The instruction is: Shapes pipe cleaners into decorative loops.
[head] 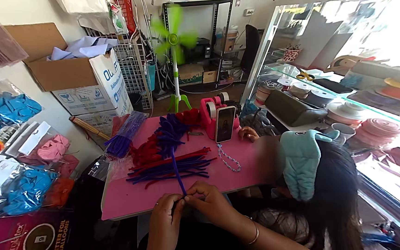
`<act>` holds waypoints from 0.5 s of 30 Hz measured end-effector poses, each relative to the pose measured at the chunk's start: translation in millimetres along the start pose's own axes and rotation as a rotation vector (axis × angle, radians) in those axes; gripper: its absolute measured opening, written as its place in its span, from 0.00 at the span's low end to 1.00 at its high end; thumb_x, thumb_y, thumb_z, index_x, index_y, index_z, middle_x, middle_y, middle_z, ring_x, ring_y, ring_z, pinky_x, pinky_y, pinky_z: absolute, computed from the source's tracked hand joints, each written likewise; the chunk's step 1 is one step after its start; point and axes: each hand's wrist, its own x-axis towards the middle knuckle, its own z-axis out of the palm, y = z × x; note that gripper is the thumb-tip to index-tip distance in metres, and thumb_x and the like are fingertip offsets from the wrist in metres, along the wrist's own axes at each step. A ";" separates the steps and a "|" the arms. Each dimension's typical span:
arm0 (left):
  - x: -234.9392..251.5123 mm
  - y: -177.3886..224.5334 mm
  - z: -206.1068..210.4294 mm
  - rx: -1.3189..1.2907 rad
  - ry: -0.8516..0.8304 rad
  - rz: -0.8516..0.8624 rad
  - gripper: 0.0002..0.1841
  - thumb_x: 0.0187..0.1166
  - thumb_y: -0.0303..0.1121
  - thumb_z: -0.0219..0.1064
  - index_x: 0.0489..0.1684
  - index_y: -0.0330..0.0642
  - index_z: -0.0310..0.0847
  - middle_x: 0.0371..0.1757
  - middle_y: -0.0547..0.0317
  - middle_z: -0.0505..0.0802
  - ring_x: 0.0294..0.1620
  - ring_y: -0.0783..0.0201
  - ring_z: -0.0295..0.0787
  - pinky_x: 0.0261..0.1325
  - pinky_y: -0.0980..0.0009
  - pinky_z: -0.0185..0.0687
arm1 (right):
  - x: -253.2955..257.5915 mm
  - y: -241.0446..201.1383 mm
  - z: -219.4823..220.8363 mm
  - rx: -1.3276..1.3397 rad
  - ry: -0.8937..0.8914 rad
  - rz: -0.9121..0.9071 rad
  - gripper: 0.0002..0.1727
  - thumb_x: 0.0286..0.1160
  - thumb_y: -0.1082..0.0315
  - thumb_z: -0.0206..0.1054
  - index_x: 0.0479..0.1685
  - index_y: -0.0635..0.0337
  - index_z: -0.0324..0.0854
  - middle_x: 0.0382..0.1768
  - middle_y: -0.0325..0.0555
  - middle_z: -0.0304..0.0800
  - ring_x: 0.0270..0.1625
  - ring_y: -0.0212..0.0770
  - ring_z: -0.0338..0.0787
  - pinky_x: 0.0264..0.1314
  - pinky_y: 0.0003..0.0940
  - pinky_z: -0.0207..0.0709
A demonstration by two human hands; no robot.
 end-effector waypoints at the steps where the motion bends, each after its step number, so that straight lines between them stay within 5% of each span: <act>1: -1.0 2.3 -0.7 0.030 -0.015 -0.002 0.14 0.81 0.41 0.65 0.48 0.42 0.91 0.42 0.60 0.95 0.46 0.63 0.92 0.54 0.60 0.86 | -1.2 0.9 -1.3 -0.051 0.006 -0.021 0.11 0.79 0.61 0.70 0.42 0.59 0.92 0.43 0.40 0.92 0.55 0.29 0.85 0.61 0.26 0.76; 4: -1.4 6.6 -0.1 0.214 0.002 0.096 0.13 0.78 0.39 0.67 0.46 0.39 0.92 0.41 0.56 0.96 0.44 0.55 0.95 0.49 0.52 0.87 | -5.5 0.6 -1.6 -0.138 0.013 0.001 0.12 0.80 0.59 0.68 0.42 0.58 0.90 0.43 0.41 0.90 0.54 0.32 0.85 0.60 0.29 0.76; 8: -3.1 5.1 1.7 0.267 0.011 0.168 0.10 0.76 0.35 0.67 0.39 0.42 0.94 0.42 0.54 0.95 0.44 0.57 0.95 0.46 0.62 0.90 | -10.7 2.0 3.8 -0.176 0.049 -0.014 0.11 0.80 0.60 0.67 0.41 0.58 0.89 0.41 0.41 0.90 0.52 0.33 0.86 0.58 0.28 0.77; 15: -9.8 6.8 -3.9 -0.092 -0.116 -0.021 0.10 0.79 0.34 0.67 0.42 0.38 0.93 0.39 0.59 0.94 0.41 0.74 0.91 0.50 0.80 0.85 | -10.5 8.1 -7.7 -0.105 -0.058 -0.141 0.09 0.77 0.63 0.72 0.43 0.61 0.92 0.45 0.43 0.93 0.57 0.32 0.87 0.65 0.26 0.77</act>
